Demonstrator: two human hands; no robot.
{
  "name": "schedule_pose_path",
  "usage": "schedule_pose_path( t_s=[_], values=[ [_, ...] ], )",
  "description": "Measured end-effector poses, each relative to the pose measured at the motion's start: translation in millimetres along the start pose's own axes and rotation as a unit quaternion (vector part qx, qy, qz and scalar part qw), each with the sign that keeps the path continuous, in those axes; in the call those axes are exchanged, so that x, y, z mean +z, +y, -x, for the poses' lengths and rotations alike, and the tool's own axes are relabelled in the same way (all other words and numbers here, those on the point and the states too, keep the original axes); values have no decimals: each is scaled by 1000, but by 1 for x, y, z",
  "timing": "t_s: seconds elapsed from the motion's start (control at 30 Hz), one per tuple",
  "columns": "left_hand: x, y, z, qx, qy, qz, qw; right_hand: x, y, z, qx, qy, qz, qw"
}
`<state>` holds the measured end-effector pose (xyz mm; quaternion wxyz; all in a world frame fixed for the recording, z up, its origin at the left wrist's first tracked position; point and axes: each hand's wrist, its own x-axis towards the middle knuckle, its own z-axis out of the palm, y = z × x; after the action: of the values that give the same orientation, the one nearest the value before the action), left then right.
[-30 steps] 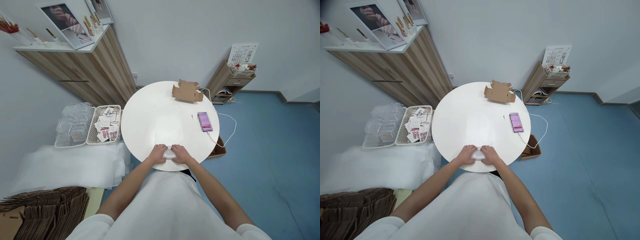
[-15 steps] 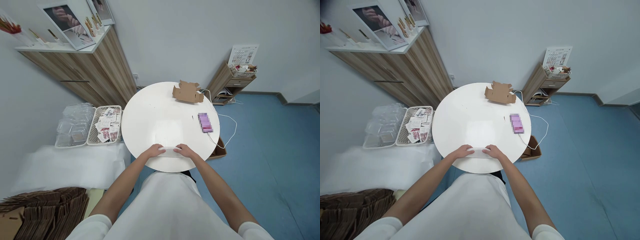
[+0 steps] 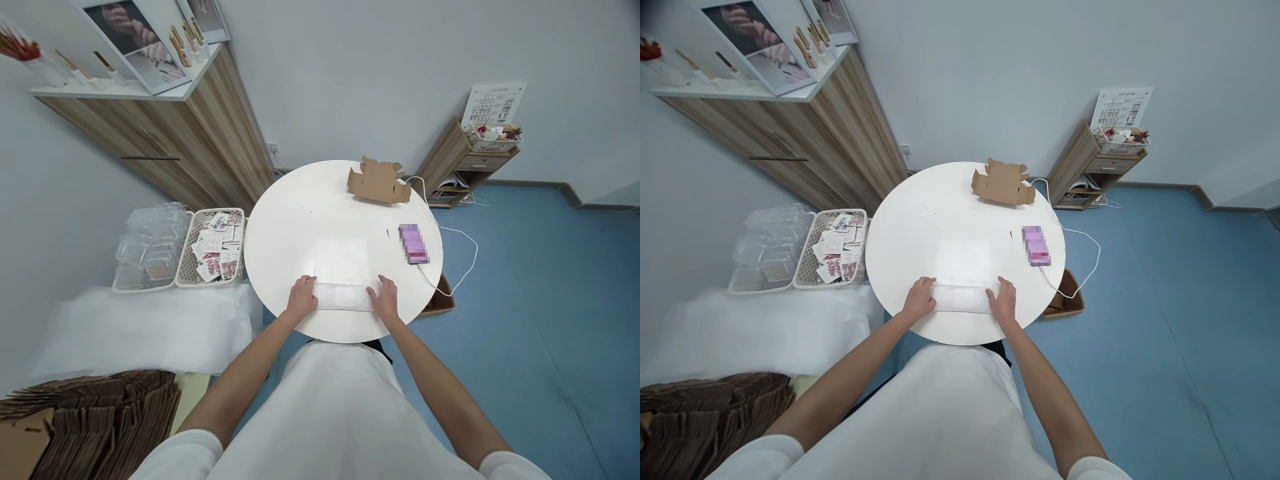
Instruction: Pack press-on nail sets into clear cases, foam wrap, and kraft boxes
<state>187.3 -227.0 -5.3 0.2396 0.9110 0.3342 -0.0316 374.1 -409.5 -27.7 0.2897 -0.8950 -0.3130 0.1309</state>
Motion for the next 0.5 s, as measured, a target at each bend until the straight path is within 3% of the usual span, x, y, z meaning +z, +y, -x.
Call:
schedule_pose_path(
  t_s=[0.07,0.13,0.2,0.33,0.5],
  values=[
    [0,11,1,95,-11,-20,995,-1,-5,4,-93,-27,34,995],
    [3,22,0,167,-40,-35,985,-1,-12,5,-203,-119,64,970],
    [6,31,-3,192,-71,-51,977,0,-21,4,-267,-200,91,938],
    [8,36,-3,183,-101,-64,976,1,-33,5,-262,-248,114,926],
    [2,27,12,203,-164,-34,965,-8,-35,21,-244,-305,61,919]
  ],
)
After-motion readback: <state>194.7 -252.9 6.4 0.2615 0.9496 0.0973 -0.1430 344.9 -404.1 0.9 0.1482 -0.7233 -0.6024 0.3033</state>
